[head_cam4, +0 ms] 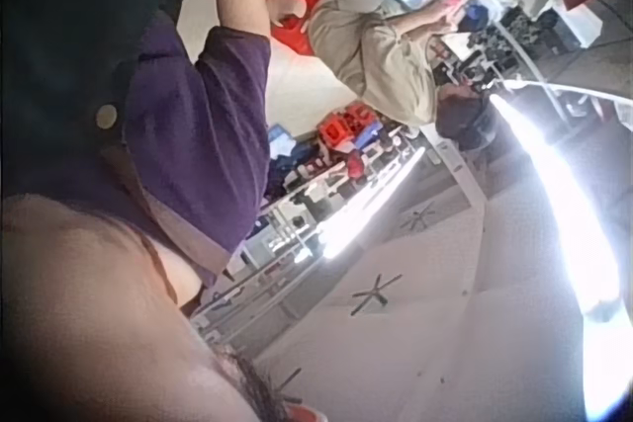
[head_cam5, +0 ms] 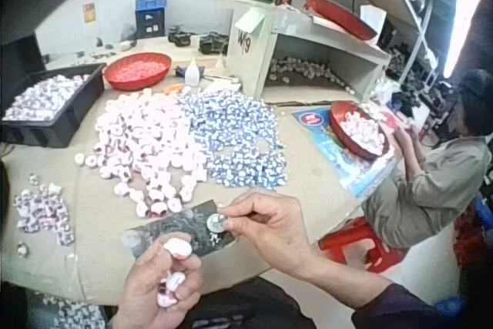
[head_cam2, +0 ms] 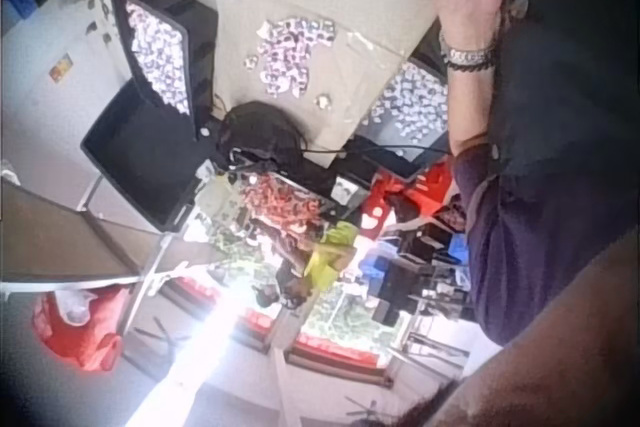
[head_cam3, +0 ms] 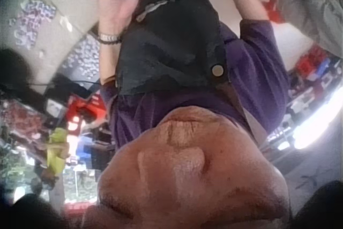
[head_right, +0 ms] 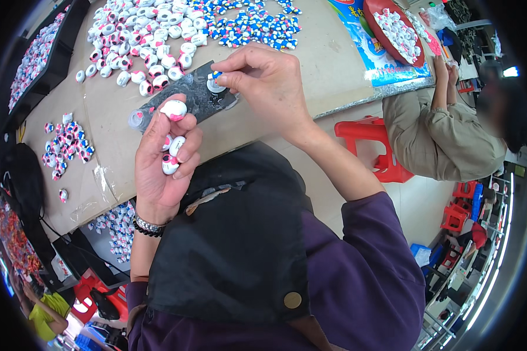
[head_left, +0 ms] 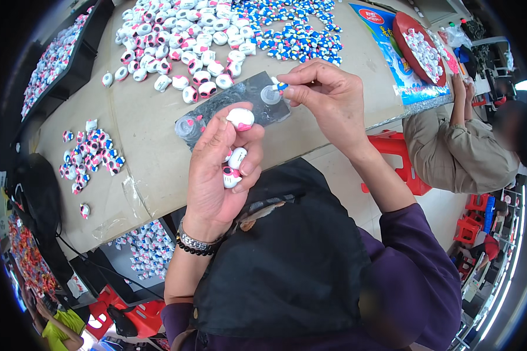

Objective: Assembling small plastic white and blue components, likely toy eyes or similar small decorative parts.

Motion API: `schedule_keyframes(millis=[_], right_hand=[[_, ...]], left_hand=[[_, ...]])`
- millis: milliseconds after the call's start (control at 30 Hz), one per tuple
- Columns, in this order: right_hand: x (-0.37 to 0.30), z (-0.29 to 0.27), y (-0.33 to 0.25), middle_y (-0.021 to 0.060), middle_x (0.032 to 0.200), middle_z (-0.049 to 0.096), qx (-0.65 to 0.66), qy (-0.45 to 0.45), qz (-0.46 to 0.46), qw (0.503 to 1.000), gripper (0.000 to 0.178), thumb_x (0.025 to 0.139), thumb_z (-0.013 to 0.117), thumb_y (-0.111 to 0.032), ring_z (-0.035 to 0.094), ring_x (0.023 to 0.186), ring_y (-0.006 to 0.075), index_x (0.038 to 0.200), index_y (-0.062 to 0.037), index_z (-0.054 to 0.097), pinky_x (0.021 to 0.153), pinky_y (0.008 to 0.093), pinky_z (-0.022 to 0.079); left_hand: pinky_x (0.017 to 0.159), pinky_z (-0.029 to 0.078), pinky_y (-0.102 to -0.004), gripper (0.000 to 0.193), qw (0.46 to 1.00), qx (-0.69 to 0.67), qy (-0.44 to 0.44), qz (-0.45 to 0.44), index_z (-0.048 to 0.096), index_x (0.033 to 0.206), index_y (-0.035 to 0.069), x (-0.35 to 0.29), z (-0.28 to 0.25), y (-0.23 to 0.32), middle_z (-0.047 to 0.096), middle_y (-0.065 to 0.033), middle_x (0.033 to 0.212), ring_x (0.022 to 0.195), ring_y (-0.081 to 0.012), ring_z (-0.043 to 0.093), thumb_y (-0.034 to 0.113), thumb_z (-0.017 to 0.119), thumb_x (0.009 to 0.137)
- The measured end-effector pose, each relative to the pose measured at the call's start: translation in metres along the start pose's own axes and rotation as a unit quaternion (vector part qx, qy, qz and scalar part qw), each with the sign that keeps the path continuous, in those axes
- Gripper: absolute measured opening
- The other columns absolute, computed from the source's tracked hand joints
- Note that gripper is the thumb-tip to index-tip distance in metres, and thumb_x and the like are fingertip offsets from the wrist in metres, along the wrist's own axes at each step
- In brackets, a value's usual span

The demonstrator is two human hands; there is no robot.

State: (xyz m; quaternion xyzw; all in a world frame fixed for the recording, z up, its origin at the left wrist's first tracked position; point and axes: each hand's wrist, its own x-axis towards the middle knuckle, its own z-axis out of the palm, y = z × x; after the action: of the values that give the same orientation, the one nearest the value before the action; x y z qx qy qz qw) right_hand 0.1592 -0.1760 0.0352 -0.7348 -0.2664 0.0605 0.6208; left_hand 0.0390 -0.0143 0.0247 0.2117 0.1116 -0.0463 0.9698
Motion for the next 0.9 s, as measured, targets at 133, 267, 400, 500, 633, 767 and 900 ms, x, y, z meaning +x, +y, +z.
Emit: schedule_keyframes(millis=[133,267,400,500,633,767,900], right_hand=[[0.001,-0.001,-0.010,0.0117,0.091,0.064,0.071,0.010,0.009,0.997,0.014,0.080,0.065,0.010,0.062,0.076,0.0140,0.093,0.0070,0.068,0.065,0.0243,0.054],[0.001,-0.002,-0.012,0.0123,0.091,0.064,0.087,0.017,-0.015,0.996,0.014,0.080,0.066,0.010,0.063,0.076,0.0147,0.094,0.0071,0.068,0.066,0.0250,0.055],[-0.001,-0.002,-0.003,0.0126,0.092,0.064,0.067,0.010,0.013,0.998,0.015,0.080,0.066,0.010,0.063,0.075,0.0150,0.095,0.0070,0.068,0.066,0.0252,0.055],[-0.002,-0.001,0.000,0.0121,0.092,0.064,0.086,0.013,0.038,0.995,0.016,0.080,0.066,0.009,0.064,0.075,0.0148,0.096,0.0064,0.068,0.066,0.0250,0.055],[-0.001,0.003,-0.002,0.0111,0.089,0.065,0.113,0.034,0.024,0.993,0.016,0.081,0.066,0.008,0.064,0.074,0.0139,0.096,0.0058,0.068,0.066,0.0244,0.054],[0.002,0.009,-0.007,0.0092,0.083,0.068,0.131,0.064,0.002,0.989,0.010,0.080,0.068,0.006,0.062,0.068,0.0105,0.091,0.0049,0.069,0.060,0.0215,0.051],[-0.001,0.006,0.001,0.0082,0.081,0.067,0.105,0.066,-0.003,0.992,0.011,0.080,0.069,0.005,0.062,0.068,0.0105,0.091,0.0049,0.069,0.059,0.0214,0.051]], left_hand=[[0.038,0.030,-0.0184,0.029,1.000,0.005,0.029,-0.012,0.050,0.120,0.005,0.000,-0.002,0.000,0.064,-0.0109,0.095,0.057,-0.0091,0.045,0.024,0.051,0.098],[0.037,0.029,-0.0179,0.029,1.000,0.022,0.003,-0.013,0.051,0.117,0.006,0.002,-0.004,0.000,0.063,-0.0098,0.090,0.055,-0.0081,0.046,0.025,0.053,0.096],[0.038,0.029,-0.0178,0.025,0.996,0.087,0.009,-0.009,0.051,0.112,0.007,0.001,0.005,0.002,0.062,-0.0090,0.087,0.055,-0.0074,0.046,0.025,0.054,0.096],[0.037,0.029,-0.0182,0.022,0.991,0.129,0.032,-0.010,0.051,0.108,0.007,0.001,0.005,0.002,0.061,-0.0085,0.086,0.056,-0.0071,0.047,0.024,0.055,0.094],[0.038,0.029,-0.0185,0.023,0.998,0.056,0.016,-0.034,0.051,0.108,0.007,0.003,0.000,0.001,0.062,-0.0085,0.087,0.056,-0.0081,0.047,0.025,0.055,0.095],[0.038,0.030,-0.0195,0.025,0.998,0.011,0.001,-0.065,0.052,0.110,0.006,0.004,0.005,-0.003,0.062,-0.0082,0.088,0.056,-0.0097,0.048,0.027,0.053,0.097],[0.038,0.031,-0.0199,0.028,0.996,0.007,0.030,-0.083,0.054,0.114,0.005,0.004,0.001,-0.006,0.062,-0.0078,0.092,0.056,-0.0100,0.048,0.027,0.053,0.098]])
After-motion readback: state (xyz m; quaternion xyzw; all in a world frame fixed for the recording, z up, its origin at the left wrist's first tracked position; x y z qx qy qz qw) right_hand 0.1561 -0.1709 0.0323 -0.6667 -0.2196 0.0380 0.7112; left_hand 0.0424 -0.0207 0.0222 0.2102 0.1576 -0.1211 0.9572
